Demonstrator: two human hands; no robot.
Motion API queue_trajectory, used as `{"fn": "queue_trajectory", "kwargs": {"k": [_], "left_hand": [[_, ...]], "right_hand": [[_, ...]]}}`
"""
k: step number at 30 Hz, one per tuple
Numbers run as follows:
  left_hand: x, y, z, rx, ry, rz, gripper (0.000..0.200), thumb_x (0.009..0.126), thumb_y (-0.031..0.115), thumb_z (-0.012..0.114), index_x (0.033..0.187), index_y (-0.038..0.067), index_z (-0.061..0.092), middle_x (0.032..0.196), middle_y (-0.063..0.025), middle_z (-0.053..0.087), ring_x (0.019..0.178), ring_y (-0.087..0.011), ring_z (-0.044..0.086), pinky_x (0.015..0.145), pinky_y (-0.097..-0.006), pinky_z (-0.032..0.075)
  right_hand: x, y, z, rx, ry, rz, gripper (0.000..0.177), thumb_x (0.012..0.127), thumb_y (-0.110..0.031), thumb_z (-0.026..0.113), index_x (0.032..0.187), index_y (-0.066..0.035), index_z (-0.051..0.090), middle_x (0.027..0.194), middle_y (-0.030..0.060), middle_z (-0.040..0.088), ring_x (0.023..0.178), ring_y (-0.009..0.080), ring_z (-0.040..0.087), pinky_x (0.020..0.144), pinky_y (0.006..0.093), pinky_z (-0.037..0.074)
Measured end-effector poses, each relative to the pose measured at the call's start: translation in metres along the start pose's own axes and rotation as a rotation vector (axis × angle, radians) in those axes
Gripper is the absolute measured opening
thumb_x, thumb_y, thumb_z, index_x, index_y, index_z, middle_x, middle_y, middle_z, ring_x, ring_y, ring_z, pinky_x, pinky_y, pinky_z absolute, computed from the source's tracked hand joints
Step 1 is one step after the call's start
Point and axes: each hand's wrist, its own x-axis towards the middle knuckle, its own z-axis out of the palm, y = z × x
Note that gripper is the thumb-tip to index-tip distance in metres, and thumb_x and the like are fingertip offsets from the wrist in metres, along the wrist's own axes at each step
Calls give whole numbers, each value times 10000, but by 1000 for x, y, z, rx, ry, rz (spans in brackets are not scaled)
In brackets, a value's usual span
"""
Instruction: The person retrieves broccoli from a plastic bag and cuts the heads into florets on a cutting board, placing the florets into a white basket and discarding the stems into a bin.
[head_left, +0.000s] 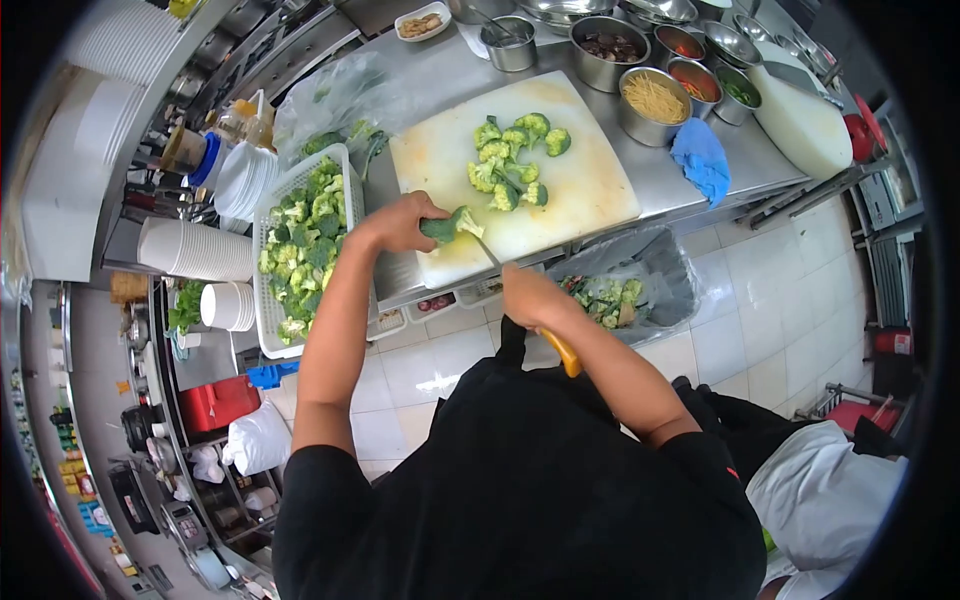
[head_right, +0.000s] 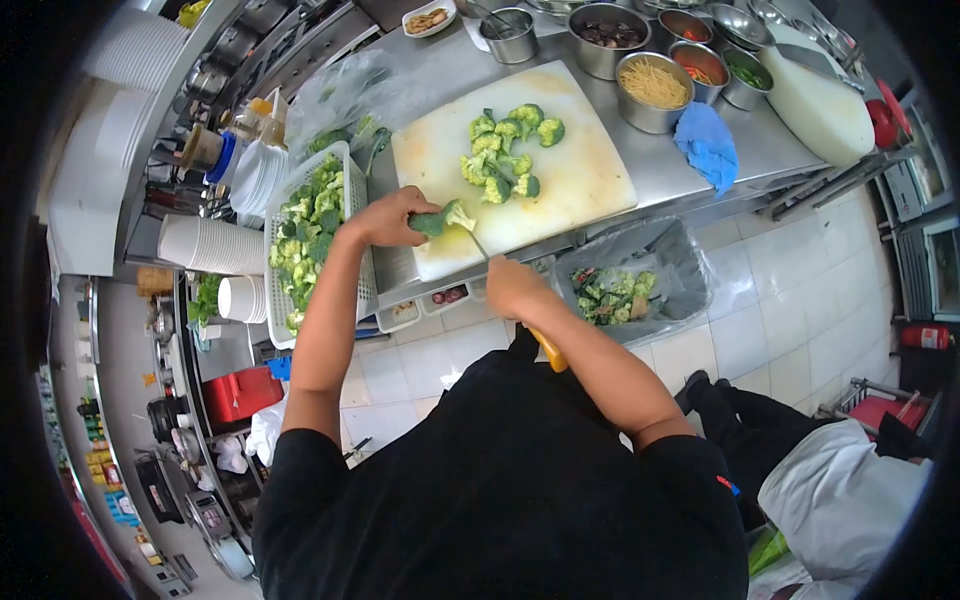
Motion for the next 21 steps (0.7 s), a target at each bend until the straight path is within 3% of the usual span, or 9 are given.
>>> {"fn": "queue_trajectory", "kwargs": {"k": [1, 5, 6, 9, 15, 16, 18, 20, 21], "left_hand": [[3, 24, -21, -14, -176, -128, 639, 694, 243, 837, 1257, 33, 620, 1026, -158, 614, 993, -275, 595, 868, -353, 476], [7, 36, -15, -114, 3, -436, 678, 683, 236, 848, 1247, 14, 543, 1070, -187, 646, 1007, -306, 630, 937, -364, 486], [3, 33, -10, -117, 7, -443, 678, 683, 236, 848, 1247, 14, 543, 1070, -187, 646, 1007, -306, 630, 937, -364, 486], [-12, 17, 14, -114, 154, -164, 630, 732, 193, 834, 1277, 29, 566, 1210, -187, 640, 1067, -268, 637, 900, -363, 515], [-21, 33, 55, -361, 519, -310, 398, 816, 83, 756, 1187, 2, 639, 1165, -166, 652, 1005, -277, 649, 816, -354, 541], [-20, 32, 62, -360, 521, -307, 398, 816, 83, 756, 1187, 2, 639, 1165, -166, 652, 1005, -277, 649, 816, -354, 541], [-20, 33, 76, -370, 755, -162, 376, 835, 89, 755, 1182, -3, 645, 1188, -160, 644, 988, -271, 646, 789, -329, 546], [-20, 31, 83, -430, 731, -215, 382, 841, 82, 756, 1200, 11, 645, 1203, -150, 636, 1016, -248, 640, 802, -323, 549], [-21, 32, 85, -490, 707, -269, 390, 848, 74, 757, 1217, 25, 644, 1217, -139, 628, 1045, -224, 635, 815, -316, 553]], "right_hand": [[-3, -7, -15, 67, -137, 62, 297, 872, -18, 466, 1127, 131, 498, 908, 315, 681, 774, 416, 712, 654, 479, 575], [28, 6, -14, 241, 33, 63, 269, 881, -1, 418, 1118, 101, 492, 757, 251, 672, 548, 306, 672, 480, 414, 541], [25, 7, -18, 236, 28, 59, 269, 881, -1, 418, 1118, 101, 492, 757, 251, 672, 548, 306, 672, 480, 414, 541], [7, 12, -32, 261, -20, 76, 236, 951, -69, 406, 1104, 93, 484, 687, 213, 654, 485, 287, 632, 451, 402, 520], [-33, 33, -18, 176, -2, 14, 272, 1018, -202, 400, 1022, 58, 480, 666, 241, 638, 492, 332, 630, 529, 456, 524], [-38, 34, -14, 175, 1, 14, 272, 1018, -202, 400, 1022, 58, 480, 666, 241, 638, 492, 332, 630, 529, 456, 524], [-45, 33, -6, 161, -3, -65, 263, 1018, -210, 409, 1005, 44, 475, 661, 254, 628, 491, 367, 620, 567, 481, 518], [-45, 31, 2, 177, -57, -36, 275, 1017, -222, 413, 1036, 44, 479, 705, 280, 636, 584, 417, 646, 628, 529, 512], [-37, 40, 19, 87, 38, -105, 263, 1007, -207, 414, 1054, 43, 483, 744, 296, 644, 665, 440, 656, 674, 547, 508]]}}
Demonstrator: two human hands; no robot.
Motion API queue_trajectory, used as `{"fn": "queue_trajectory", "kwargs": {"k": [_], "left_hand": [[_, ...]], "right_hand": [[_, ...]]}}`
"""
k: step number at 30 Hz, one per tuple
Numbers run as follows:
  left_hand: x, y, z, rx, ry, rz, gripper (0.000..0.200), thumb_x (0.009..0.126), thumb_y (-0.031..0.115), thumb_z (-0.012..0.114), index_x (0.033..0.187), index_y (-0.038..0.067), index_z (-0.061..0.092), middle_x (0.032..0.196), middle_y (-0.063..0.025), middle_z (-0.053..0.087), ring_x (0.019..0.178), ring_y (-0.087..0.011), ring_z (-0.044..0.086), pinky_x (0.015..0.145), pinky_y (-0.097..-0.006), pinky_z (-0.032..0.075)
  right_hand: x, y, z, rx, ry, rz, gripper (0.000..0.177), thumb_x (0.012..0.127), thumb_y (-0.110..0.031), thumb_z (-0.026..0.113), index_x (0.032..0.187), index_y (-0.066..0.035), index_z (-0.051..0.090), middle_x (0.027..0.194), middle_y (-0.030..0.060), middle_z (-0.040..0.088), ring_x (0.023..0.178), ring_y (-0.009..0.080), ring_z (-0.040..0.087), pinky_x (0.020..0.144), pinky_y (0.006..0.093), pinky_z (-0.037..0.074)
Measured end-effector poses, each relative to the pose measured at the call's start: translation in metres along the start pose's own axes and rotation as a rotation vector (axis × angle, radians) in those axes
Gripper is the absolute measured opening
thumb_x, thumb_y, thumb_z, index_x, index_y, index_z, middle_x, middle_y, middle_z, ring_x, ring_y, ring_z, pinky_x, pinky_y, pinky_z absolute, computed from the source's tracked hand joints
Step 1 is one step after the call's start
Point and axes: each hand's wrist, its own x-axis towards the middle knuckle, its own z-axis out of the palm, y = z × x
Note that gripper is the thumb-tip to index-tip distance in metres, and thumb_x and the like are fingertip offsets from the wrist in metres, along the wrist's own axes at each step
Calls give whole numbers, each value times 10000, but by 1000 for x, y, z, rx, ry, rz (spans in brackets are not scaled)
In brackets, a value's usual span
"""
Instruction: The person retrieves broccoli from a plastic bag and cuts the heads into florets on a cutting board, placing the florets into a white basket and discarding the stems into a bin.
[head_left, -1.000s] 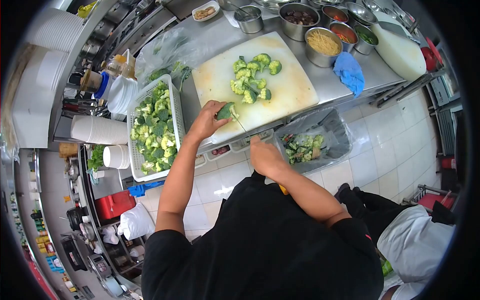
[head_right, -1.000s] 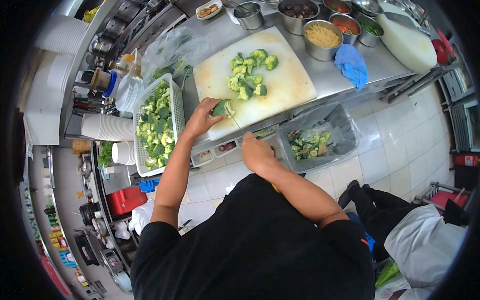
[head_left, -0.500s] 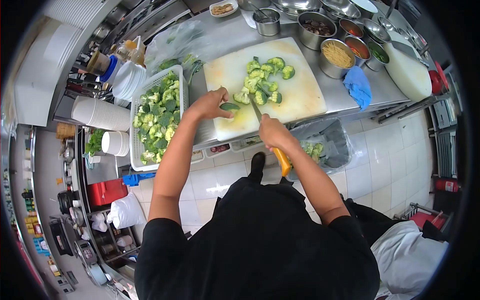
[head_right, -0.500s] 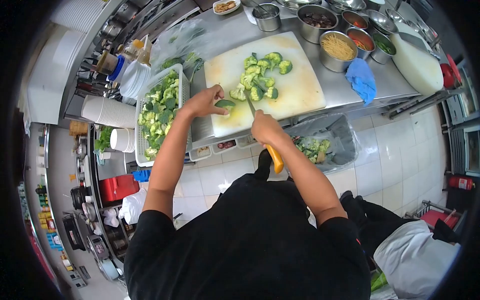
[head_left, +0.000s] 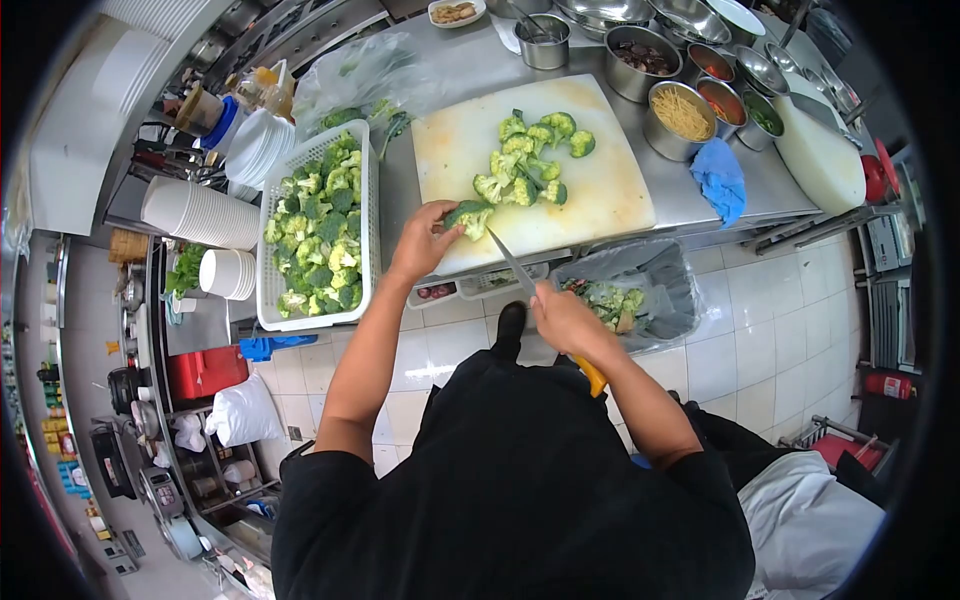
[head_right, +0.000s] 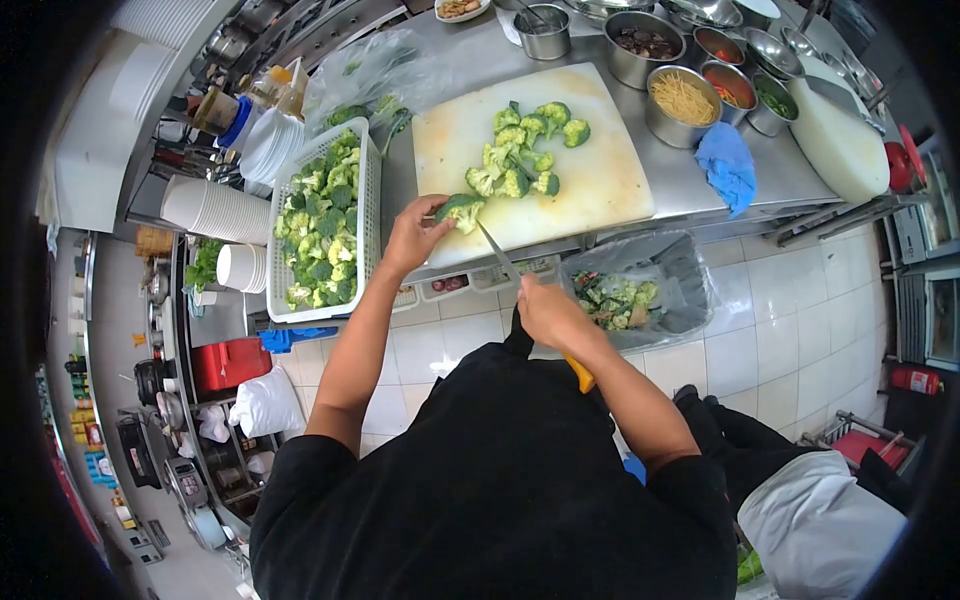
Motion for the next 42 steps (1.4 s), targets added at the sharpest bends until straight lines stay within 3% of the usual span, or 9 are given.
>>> {"fn": "queue_trajectory", "kwargs": {"k": [2, 4, 6, 9, 12, 18, 36, 40, 42], "left_hand": [[-4, 8, 4, 10, 2, -32, 383, 850, 82, 758, 1210, 16, 643, 1221, -135, 627, 1059, -220, 630, 838, -321, 547], [-6, 8, 9, 16, 5, -65, 378, 852, 89, 759, 1202, 8, 641, 1226, -131, 627, 1072, -216, 625, 860, -325, 541], [-4, 6, 14, 177, 141, 244, 359, 863, 104, 751, 1188, 1, 639, 1218, -138, 628, 1065, -235, 629, 886, -339, 528], [-4, 3, 19, -21, 50, 40, 353, 870, 123, 745, 1181, -2, 636, 1237, -156, 616, 1055, -275, 634, 887, -350, 520], [-2, 7, 16, 175, 76, 265, 370, 871, 134, 744, 1198, 2, 633, 1202, -156, 618, 1005, -269, 640, 830, -323, 529], [-1, 23, 22, 118, 31, 115, 403, 864, 144, 756, 1225, 10, 638, 1064, -124, 628, 846, -189, 611, 689, -278, 518], [5, 8, 10, 17, -54, 189, 423, 850, 148, 768, 1241, 27, 659, 1013, -104, 604, 724, -182, 564, 675, -300, 496], [17, 11, -4, -2, -124, 126, 412, 850, 166, 755, 1225, 17, 671, 1030, -131, 616, 849, -205, 592, 762, -304, 502], [35, 11, -20, 208, -304, 186, 442, 813, 225, 750, 1209, 41, 684, 1048, -162, 634, 940, -256, 620, 805, -344, 505]], "right_hand": [[3, 0, 7, -95, 87, -75, 254, 997, -191, 416, 1072, 41, 488, 783, 312, 651, 745, 462, 666, 721, 566, 505], [1, -15, 4, -144, 56, 39, 237, 961, -144, 429, 1093, 41, 497, 856, 337, 656, 868, 497, 652, 791, 588, 492], [1, -16, 5, -173, 65, 39, 235, 943, -123, 435, 1097, 42, 501, 867, 337, 659, 870, 499, 652, 797, 582, 497], [-1, -17, 2, -208, 64, 54, 235, 920, -90, 440, 1101, 45, 505, 884, 338, 663, 874, 503, 652, 807, 575, 503], [-4, -18, 0, -217, 60, 70, 235, 910, -66, 433, 1102, 47, 508, 895, 339, 664, 883, 501, 654, 813, 571, 505], [-4, -16, 4, -251, 108, 79, 233, 889, -38, 442, 1094, 45, 514, 898, 329, 674, 884, 488, 668, 808, 557, 515], [29, -28, 2, -312, 70, 28, 196, 879, -26, 459, 1033, 75, 524, 925, 331, 673, 901, 479, 673, 817, 535, 525], [47, -28, 7, -324, 63, 71, 203, 875, -29, 464, 1033, 85, 523, 954, 339, 668, 937, 476, 669, 833, 542, 517], [53, -13, 3, -347, 41, 35, 209, 896, -45, 458, 1046, 88, 516, 915, 325, 672, 862, 453, 683, 790, 529, 530]]}}
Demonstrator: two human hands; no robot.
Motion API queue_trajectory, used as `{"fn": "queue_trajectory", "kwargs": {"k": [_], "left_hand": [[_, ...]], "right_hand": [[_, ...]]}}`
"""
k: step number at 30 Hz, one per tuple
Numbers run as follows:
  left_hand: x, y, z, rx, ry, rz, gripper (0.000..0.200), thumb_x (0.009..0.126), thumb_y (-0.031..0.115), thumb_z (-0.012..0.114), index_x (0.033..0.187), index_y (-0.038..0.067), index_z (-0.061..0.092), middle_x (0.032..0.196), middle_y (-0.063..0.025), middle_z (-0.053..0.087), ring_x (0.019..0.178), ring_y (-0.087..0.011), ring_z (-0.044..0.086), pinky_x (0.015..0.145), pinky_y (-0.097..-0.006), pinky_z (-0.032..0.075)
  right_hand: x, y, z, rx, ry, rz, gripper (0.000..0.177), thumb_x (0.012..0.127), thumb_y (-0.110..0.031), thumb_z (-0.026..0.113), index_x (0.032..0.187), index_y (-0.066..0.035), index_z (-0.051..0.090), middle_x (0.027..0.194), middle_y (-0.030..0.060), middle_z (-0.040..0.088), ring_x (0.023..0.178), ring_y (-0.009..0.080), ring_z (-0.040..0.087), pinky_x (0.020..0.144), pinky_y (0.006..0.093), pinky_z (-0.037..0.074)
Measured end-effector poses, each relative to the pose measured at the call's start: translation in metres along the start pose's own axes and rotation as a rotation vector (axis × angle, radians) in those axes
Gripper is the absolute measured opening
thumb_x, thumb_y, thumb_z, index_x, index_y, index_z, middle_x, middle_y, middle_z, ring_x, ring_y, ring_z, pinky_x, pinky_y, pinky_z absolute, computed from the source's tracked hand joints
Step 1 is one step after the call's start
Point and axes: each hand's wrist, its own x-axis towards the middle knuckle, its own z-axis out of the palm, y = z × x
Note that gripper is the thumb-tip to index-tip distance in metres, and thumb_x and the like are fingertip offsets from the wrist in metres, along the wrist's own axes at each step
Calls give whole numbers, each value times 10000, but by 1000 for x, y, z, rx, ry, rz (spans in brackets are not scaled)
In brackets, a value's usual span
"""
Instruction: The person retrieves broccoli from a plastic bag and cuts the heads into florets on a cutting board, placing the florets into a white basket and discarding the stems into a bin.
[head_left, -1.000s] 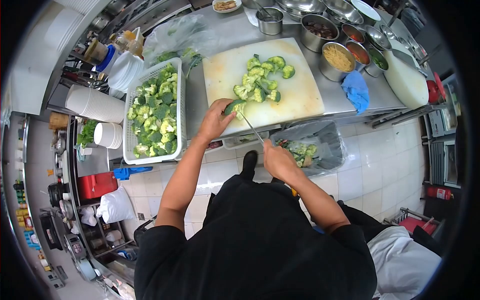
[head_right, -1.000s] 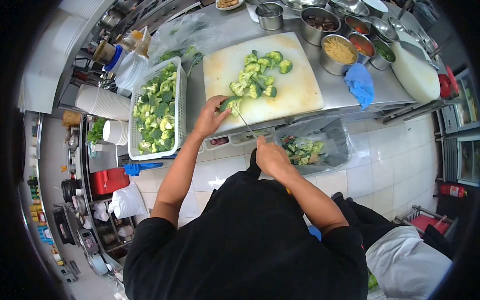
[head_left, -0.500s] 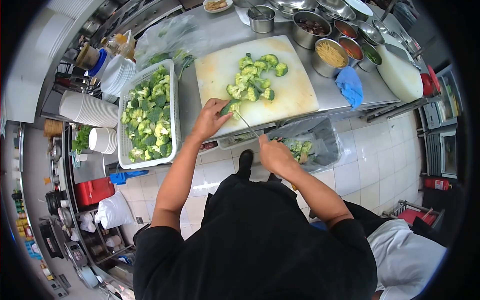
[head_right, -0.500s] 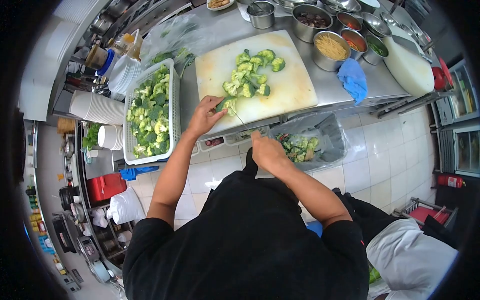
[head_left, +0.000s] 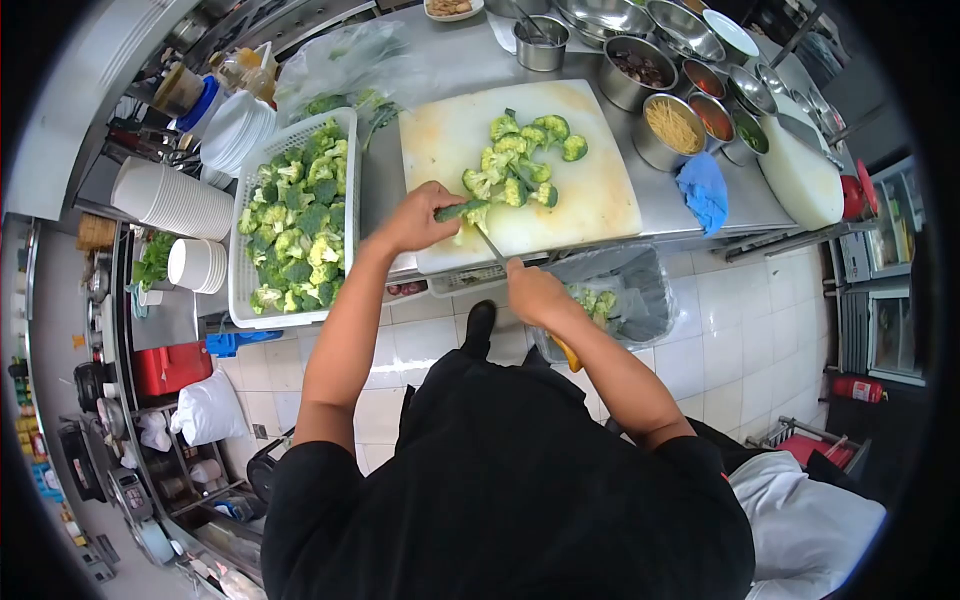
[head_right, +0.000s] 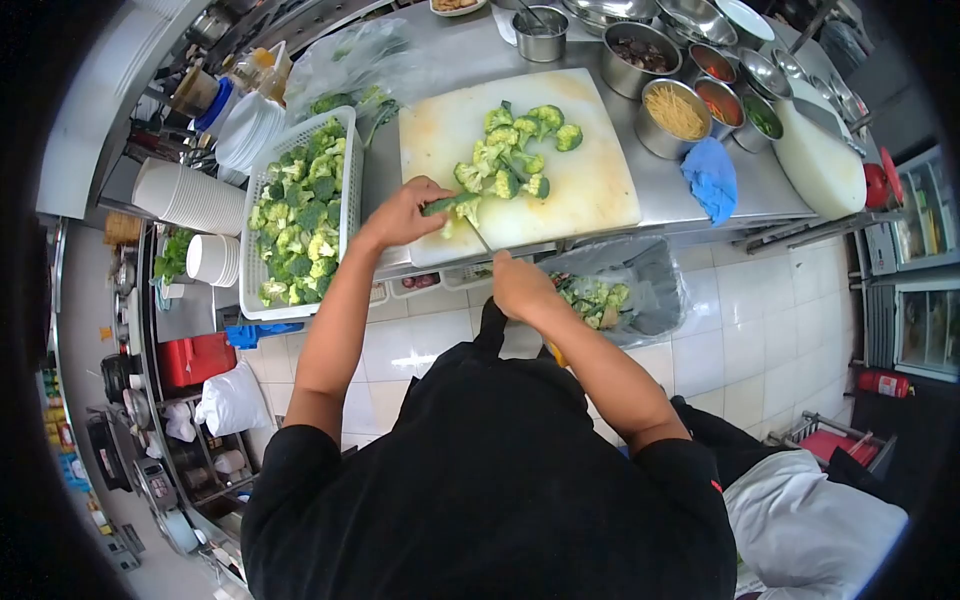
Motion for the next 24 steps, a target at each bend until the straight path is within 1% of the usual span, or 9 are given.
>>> {"fn": "queue_trajectory", "kwargs": {"k": [1, 2, 4, 8, 10, 14, 16, 22, 24], "left_hand": [[6, 4, -10, 1, 8, -2, 442, 813, 225, 750, 1209, 41, 684, 1048, -162, 634, 940, -256, 620, 805, -344, 505], [13, 8, -20, 103, -157, -96, 457, 788, 249, 748, 1193, 45, 691, 1060, -179, 642, 969, -276, 627, 819, -359, 504], [22, 15, -26, 219, -362, -298, 516, 740, 324, 787, 1169, 51, 696, 1082, -211, 663, 1006, -303, 642, 845, -379, 505], [12, 10, -18, 184, -226, -392, 555, 734, 346, 819, 1171, 32, 685, 1090, -204, 671, 973, -310, 654, 844, -385, 512], [-6, -2, -10, 64, -63, -146, 544, 756, 302, 832, 1179, 1, 668, 1053, -191, 682, 946, -295, 659, 817, -386, 518], [-25, -9, 12, -58, 87, -107, 465, 789, 210, 813, 1162, -27, 667, 1031, -171, 683, 923, -275, 654, 800, -370, 516], [-28, -6, 23, -99, 216, -172, 404, 813, 171, 791, 1154, -14, 678, 971, -150, 668, 877, -253, 635, 780, -350, 511], [-32, 2, 30, -72, 296, -174, 352, 814, 184, 794, 1098, -3, 702, 868, -119, 618, 774, -229, 596, 740, -350, 497], [-32, 1, 28, -85, 282, -166, 348, 821, 173, 789, 1103, -5, 691, 907, -115, 633, 804, -223, 607, 756, -341, 506]], "right_hand": [[0, -1, -7, -15, -15, -33, 217, 916, -61, 451, 1059, 92, 508, 876, 312, 677, 787, 429, 698, 747, 515, 543], [2, -2, -15, -21, -14, -41, 217, 916, -61, 451, 1059, 92, 508, 876, 312, 677, 787, 429, 698, 747, 515, 543], [-10, -21, -49, 322, -225, 121, 253, 972, -119, 418, 1080, 95, 496, 768, 270, 670, 585, 368, 673, 634, 476, 552], [-5, -9, -38, 325, -124, 63, 295, 1013, -184, 390, 1087, 82, 494, 690, 237, 649, 448, 317, 611, 550, 447, 537], [-20, -6, -38, 325, -137, 54, 289, 1016, -202, 391, 1074, 62, 496, 711, 261, 655, 520, 361, 647, 590, 476, 538], [-34, 7, -20, 199, -88, 8, 282, 1015, -210, 393, 1061, 49, 494, 755, 295, 660, 645, 430, 670, 665, 534, 527], [-40, 8, -16, 149, 5, -13, 285, 1014, -209, 388, 1058, 53, 491, 817, 319, 663, 784, 486, 664, 750, 583, 498], [-49, -2, -13, 27, -19, 6, 235, 978, -152, 413, 1065, 50, 496, 868, 328, 667, 864, 497, 661, 805, 582, 499], [-50, -6, -15, 15, -11, 6, 228, 971, -139, 413, 1065, 51, 497, 867, 330, 666, 867, 499, 661, 806, 580, 503]]}}
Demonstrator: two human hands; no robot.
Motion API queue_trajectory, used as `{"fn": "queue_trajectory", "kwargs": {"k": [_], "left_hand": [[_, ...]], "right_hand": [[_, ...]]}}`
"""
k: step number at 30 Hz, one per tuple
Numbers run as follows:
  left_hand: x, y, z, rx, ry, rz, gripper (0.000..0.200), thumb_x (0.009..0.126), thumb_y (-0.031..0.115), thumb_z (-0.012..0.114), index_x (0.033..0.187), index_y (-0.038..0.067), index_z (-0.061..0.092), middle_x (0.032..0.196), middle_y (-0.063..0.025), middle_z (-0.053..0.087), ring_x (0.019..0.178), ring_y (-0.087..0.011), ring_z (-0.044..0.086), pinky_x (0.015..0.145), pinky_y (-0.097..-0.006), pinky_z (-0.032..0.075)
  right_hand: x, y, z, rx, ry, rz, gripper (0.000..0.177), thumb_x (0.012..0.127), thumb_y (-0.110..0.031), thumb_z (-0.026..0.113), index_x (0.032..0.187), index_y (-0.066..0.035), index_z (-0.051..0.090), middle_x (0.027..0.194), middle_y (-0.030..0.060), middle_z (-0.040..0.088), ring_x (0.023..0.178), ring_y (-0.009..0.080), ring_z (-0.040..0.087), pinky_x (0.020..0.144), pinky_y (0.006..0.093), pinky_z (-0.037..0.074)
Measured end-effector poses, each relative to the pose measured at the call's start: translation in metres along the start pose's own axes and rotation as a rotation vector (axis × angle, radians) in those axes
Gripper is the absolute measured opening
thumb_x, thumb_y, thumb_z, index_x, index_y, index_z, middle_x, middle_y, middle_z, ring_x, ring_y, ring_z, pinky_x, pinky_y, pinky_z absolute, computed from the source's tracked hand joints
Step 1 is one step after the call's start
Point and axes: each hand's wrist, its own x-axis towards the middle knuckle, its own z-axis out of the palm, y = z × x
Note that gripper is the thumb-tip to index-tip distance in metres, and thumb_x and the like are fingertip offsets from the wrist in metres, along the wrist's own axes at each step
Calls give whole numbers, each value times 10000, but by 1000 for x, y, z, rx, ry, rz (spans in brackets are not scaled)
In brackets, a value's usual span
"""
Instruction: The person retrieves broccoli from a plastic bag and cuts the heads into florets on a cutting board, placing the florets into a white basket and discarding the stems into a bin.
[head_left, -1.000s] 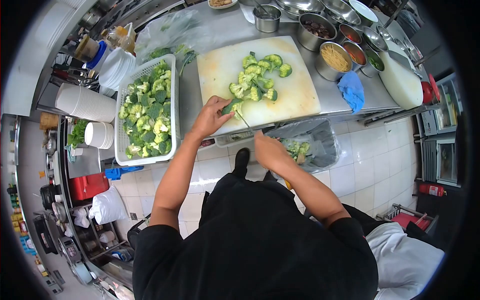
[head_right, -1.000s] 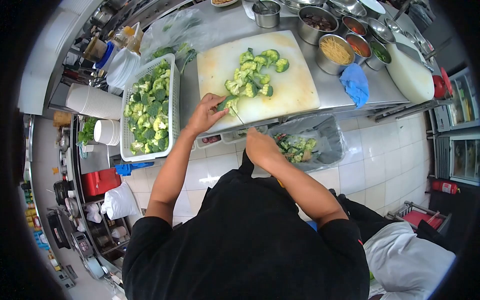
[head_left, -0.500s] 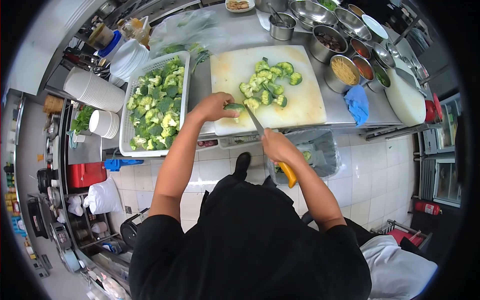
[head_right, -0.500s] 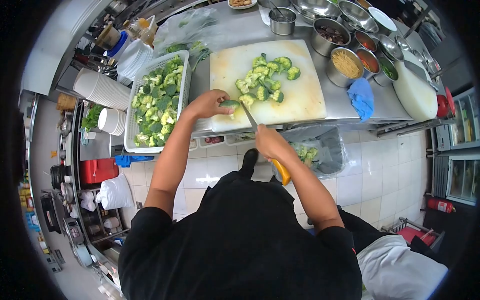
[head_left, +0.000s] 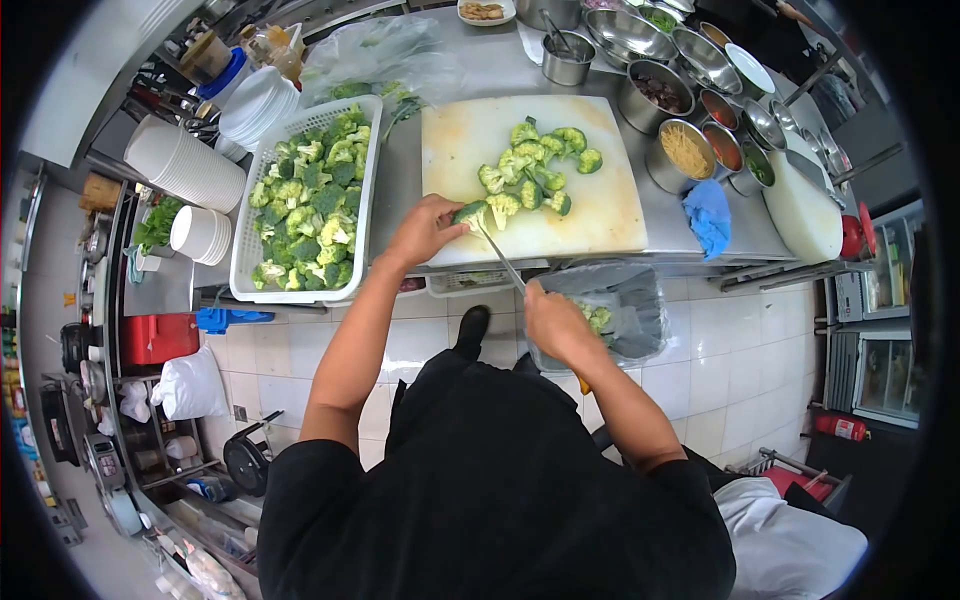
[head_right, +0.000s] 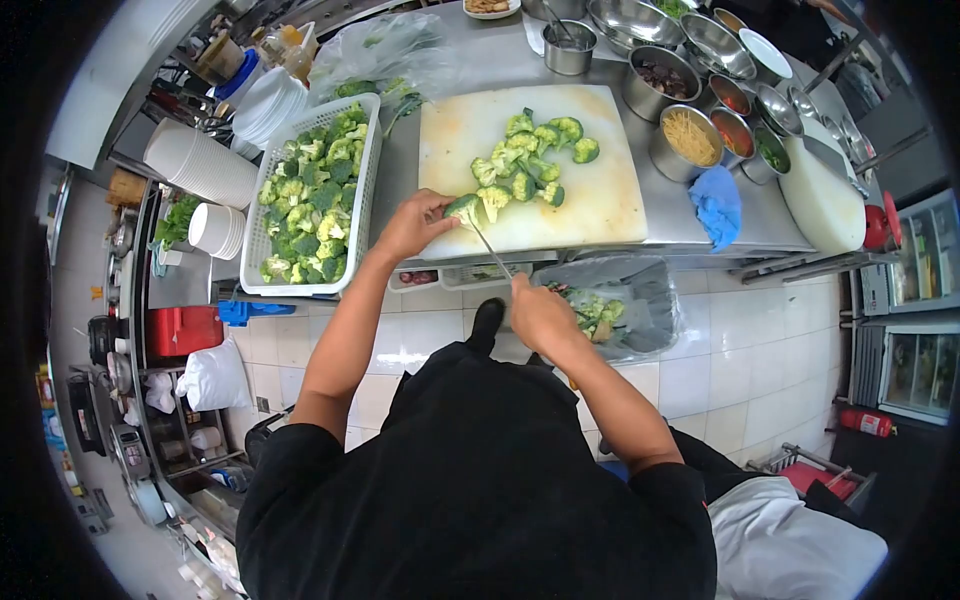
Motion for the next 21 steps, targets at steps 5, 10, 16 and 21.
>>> {"fn": "queue_trajectory", "kwargs": {"k": [5, 10, 16, 21], "left_hand": [[-1, -3, 5, -267, 14, -53, 360, 848, 139, 770, 1157, 2, 645, 1039, -105, 667, 927, -196, 630, 831, -312, 534], [-3, -11, 9, -217, 7, 7, 315, 871, 101, 743, 1147, 3, 628, 1162, -114, 638, 1024, -186, 626, 881, -309, 541], [-6, -21, 15, -301, 80, 97, 260, 855, 61, 737, 1090, -3, 645, 1165, -101, 618, 1005, -216, 624, 862, -316, 536], [-6, -19, 14, -299, 88, 81, 237, 852, 67, 744, 1057, -9, 653, 1133, -102, 630, 974, -213, 633, 861, -312, 539]], "right_hand": [[3, 10, 9, 7, 86, -54, 231, 1008, -179, 395, 1022, 33, 485, 816, 341, 643, 799, 532, 623, 761, 612, 472], [2, 2, 0, -22, 0, 1, 221, 956, -103, 403, 1067, 61, 502, 877, 345, 659, 874, 512, 653, 804, 583, 502], [5, -4, -2, 4, -23, 6, 224, 938, -89, 414, 1059, 71, 515, 901, 354, 655, 885, 521, 647, 808, 588, 493], [17, -12, -10, 56, -86, -5, 227, 910, -69, 434, 1057, 81, 519, 914, 364, 651, 901, 519, 646, 821, 576, 497]]}}
